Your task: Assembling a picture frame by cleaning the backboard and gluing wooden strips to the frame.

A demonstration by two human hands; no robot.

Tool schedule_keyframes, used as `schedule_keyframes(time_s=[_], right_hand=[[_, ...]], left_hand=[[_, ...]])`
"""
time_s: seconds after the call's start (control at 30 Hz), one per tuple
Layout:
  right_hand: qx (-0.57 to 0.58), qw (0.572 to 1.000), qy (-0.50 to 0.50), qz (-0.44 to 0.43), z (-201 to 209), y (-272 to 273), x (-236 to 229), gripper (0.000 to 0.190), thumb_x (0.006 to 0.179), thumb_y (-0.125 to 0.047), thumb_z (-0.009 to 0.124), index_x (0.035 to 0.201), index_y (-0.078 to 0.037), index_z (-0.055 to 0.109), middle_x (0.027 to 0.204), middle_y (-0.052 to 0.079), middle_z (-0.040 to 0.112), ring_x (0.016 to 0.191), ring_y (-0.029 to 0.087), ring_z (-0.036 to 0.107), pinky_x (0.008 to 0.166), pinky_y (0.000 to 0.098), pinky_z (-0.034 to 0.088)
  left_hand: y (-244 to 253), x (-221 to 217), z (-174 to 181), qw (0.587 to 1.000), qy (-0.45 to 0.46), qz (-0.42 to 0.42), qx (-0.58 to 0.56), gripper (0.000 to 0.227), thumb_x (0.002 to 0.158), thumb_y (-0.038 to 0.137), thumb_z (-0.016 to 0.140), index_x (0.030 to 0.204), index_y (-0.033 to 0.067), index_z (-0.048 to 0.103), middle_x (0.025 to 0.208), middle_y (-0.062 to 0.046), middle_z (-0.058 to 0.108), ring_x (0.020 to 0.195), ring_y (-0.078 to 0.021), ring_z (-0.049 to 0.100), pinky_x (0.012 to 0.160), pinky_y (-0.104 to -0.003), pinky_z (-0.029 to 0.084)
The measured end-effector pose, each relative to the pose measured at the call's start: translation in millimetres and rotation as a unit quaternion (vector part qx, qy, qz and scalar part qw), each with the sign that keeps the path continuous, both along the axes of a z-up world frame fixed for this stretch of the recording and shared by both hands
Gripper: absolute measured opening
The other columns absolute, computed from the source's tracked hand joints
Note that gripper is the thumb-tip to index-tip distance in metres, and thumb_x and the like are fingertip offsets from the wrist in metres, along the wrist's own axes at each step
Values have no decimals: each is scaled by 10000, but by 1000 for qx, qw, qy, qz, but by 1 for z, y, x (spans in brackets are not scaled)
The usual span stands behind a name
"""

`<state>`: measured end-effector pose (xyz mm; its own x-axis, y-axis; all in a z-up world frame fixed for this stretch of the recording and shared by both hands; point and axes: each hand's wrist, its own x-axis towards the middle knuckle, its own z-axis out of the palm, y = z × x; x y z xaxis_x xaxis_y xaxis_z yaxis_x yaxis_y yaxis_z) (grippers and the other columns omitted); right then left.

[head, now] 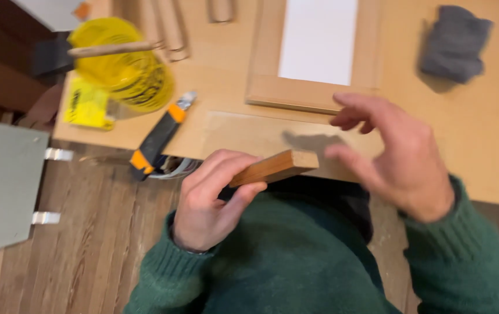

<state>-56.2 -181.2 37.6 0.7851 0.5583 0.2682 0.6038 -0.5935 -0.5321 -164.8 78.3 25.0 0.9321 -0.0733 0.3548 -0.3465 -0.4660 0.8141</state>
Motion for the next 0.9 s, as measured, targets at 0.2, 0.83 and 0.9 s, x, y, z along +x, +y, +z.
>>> schedule_keyframes(time_s=[0.2, 0.83, 0.9], right_hand=[[121, 975, -74, 171, 34, 75, -33, 694, 817, -283, 830, 1348, 33, 513, 1305, 222, 643, 1215, 377, 655, 1008, 431, 547], [157, 956, -2, 250, 11, 125, -82, 563, 811, -307, 779, 1251, -16, 586, 1228, 191, 680, 1161, 345, 691, 990, 393, 540], [162, 953, -1, 255, 1, 120, -79, 580, 830, -344, 765, 1277, -19, 589, 1236, 188, 681, 1176, 334, 690, 1004, 378, 535]], left_hand=[[31, -31, 14, 990, -58, 126, 22, 373, 842, -22, 798, 1190, 5, 665, 1117, -143, 689, 1032, -288, 695, 911, -346, 562], [53, -66, -12, 943, -258, 205, 47, 473, 818, -11, 705, 1270, 54, 580, 1325, -104, 623, 1192, -316, 639, 1071, -404, 561], [53, -67, -9, 940, -262, 212, 59, 467, 817, -4, 703, 1265, 53, 581, 1319, -100, 623, 1184, -311, 640, 1065, -396, 562]])
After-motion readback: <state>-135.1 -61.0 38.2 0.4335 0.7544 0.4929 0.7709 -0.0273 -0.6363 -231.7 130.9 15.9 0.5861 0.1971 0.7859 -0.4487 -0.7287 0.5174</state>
